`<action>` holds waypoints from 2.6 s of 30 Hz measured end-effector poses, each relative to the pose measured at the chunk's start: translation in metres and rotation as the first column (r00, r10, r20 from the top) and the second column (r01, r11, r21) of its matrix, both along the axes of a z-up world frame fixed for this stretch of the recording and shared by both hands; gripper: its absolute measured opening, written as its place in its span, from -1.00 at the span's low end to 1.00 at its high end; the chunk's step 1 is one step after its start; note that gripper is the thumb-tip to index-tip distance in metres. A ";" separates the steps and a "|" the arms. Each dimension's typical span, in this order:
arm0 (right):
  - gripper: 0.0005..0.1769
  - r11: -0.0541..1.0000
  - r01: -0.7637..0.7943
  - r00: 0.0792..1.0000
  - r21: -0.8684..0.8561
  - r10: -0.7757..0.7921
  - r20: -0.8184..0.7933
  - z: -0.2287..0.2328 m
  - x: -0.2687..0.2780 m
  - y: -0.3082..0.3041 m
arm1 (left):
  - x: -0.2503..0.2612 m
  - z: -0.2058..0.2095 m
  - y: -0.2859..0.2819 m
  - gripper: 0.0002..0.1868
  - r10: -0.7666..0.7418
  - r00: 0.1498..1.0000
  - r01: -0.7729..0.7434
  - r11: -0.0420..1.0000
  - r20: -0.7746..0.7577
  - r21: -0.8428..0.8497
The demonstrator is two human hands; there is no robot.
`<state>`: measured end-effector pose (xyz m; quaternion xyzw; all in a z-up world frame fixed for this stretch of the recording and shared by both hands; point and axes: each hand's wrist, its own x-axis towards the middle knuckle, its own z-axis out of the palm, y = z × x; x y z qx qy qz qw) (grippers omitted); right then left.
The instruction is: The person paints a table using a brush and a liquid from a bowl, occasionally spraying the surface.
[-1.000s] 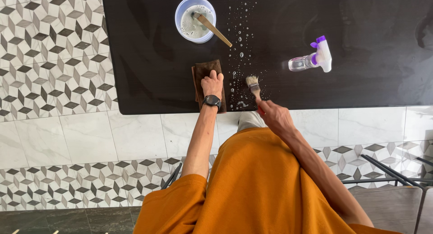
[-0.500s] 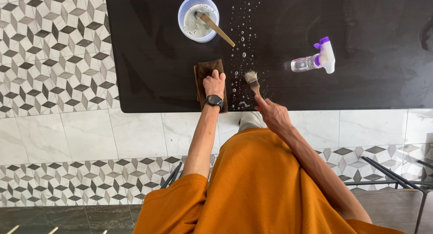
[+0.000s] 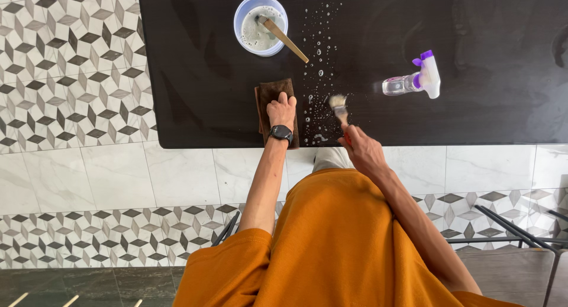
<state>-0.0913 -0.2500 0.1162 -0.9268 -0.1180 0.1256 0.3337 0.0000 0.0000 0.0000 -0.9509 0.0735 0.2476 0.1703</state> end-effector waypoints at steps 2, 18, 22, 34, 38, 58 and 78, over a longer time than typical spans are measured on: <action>-0.73 0.998 -0.039 0.998 0.047 0.041 -0.043 0.002 -0.008 -0.001 | 0.002 0.000 0.000 -0.28 0.002 1.000 -0.002 1.000 0.006 -0.014; -0.80 0.996 0.049 0.993 0.072 -0.040 -0.114 0.018 -0.010 -0.007 | -0.001 -0.005 0.003 -0.36 -0.031 0.996 0.033 0.999 0.078 -0.029; -0.76 0.993 0.093 0.995 0.067 -0.091 -0.044 0.026 -0.012 -0.029 | -0.001 -0.002 0.005 -0.32 -0.027 0.996 0.032 0.998 0.081 -0.056; -0.81 0.961 0.249 0.968 0.119 -0.248 -0.018 0.007 -0.007 0.001 | -0.002 0.014 0.005 -0.28 -0.008 0.999 0.012 0.998 0.054 -0.062; -0.81 0.950 0.289 0.954 0.118 -0.276 -0.118 0.000 -0.017 -0.013 | -0.001 0.017 0.005 -0.27 -0.002 0.999 0.005 0.997 0.041 -0.075; -0.81 0.890 0.448 0.858 0.085 -0.400 -0.323 -0.009 -0.026 -0.039 | -0.010 0.008 0.022 -0.24 -0.119 0.985 0.139 0.977 0.127 -0.161; -0.81 0.663 0.739 0.672 0.119 -0.714 -0.196 -0.025 -0.073 0.018 | -0.005 0.040 0.042 0.08 -0.265 0.964 0.250 0.917 -0.006 -0.310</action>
